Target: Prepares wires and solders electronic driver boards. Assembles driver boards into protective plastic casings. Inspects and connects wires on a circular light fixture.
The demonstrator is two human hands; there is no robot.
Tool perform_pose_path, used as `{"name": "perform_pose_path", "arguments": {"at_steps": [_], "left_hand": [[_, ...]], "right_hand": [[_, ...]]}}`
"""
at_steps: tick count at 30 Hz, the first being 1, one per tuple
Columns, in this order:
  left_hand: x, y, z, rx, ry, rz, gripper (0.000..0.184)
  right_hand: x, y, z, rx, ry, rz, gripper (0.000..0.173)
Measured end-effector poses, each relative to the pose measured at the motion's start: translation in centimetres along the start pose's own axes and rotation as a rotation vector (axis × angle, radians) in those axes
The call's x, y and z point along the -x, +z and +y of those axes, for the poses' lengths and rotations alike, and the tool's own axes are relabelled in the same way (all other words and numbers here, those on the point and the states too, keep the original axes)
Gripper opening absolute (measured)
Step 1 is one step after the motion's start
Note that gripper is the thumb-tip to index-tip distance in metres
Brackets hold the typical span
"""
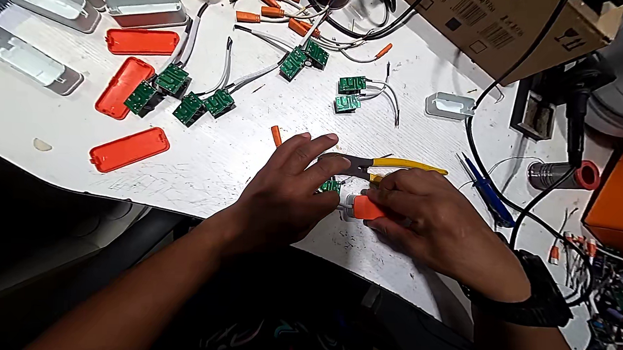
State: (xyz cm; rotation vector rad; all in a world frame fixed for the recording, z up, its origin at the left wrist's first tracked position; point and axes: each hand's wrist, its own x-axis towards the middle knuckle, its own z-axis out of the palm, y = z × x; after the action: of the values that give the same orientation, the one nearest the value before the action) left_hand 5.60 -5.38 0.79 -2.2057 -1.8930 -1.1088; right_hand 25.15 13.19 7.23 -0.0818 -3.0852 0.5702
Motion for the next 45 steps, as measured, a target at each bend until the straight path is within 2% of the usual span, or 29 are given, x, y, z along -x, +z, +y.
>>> {"name": "perform_pose_path", "arguments": {"at_steps": [6, 11, 13, 16, 19, 22, 23, 27, 30, 34, 36, 39, 40, 43, 45], "left_hand": [[-0.1, 0.0, -0.1, 0.042, 0.003, -0.014, 0.018], [-1.7, 1.6, 2.3, 0.027, -0.131, 0.007, 0.027], [-2.1, 2.4, 2.8, 0.022, -0.173, 0.017, 0.024], [-2.1, 2.3, 2.6, 0.040, -0.163, -0.029, 0.024], [-2.4, 1.7, 2.3, 0.028, -0.172, -0.118, 0.026], [-2.3, 1.3, 2.1, 0.030, -0.187, -0.168, 0.028], [-2.3, 1.2, 2.0, 0.029, -0.188, -0.184, 0.030], [-2.3, 0.9, 1.7, 0.033, -0.192, -0.229, 0.030], [-2.4, 0.5, 1.6, 0.036, -0.201, -0.269, 0.031], [-2.7, 0.2, 1.7, -0.010, -0.178, -0.274, 0.034], [-3.1, -0.1, 1.7, -0.033, -0.163, -0.274, 0.036], [-3.6, -0.3, 1.3, -0.053, -0.171, -0.272, 0.038], [-3.7, -0.2, 1.3, -0.071, -0.166, -0.276, 0.041], [-4.1, 0.6, 2.0, -0.155, -0.125, -0.294, 0.054], [-4.2, 1.2, 2.5, -0.194, -0.078, -0.289, 0.045]], "right_hand": [[-0.4, -0.2, -0.1, -0.002, -0.005, -0.022, 0.022], [-0.6, -0.1, 0.0, -0.018, -0.015, -0.017, 0.016], [-0.5, 0.0, -0.1, -0.035, -0.015, -0.001, 0.015], [0.2, 0.3, 0.1, -0.132, 0.001, 0.026, 0.018], [1.4, -0.7, 1.4, -0.282, 0.132, 0.020, 0.026], [1.8, -1.6, 2.4, -0.328, 0.345, -0.042, 0.016], [1.5, -1.9, 2.4, -0.343, 0.410, -0.105, 0.015], [-0.7, -3.7, 2.4, -0.385, 0.630, -0.395, 0.035], [-1.8, -4.3, 2.3, -0.321, 0.693, -0.454, 0.044], [-2.8, -5.1, 1.6, -0.233, 0.692, -0.488, 0.042], [-1.8, -5.0, 2.2, -0.300, 0.600, -0.396, 0.037], [2.4, -4.4, 3.9, -0.456, 0.401, 0.076, 0.032], [4.1, -4.2, 3.9, -0.446, 0.403, 0.218, 0.031], [8.7, -2.9, 1.8, -0.408, 0.644, 0.579, 0.025], [10.8, -1.0, -0.6, -0.531, 0.788, 0.768, 0.021]]}}
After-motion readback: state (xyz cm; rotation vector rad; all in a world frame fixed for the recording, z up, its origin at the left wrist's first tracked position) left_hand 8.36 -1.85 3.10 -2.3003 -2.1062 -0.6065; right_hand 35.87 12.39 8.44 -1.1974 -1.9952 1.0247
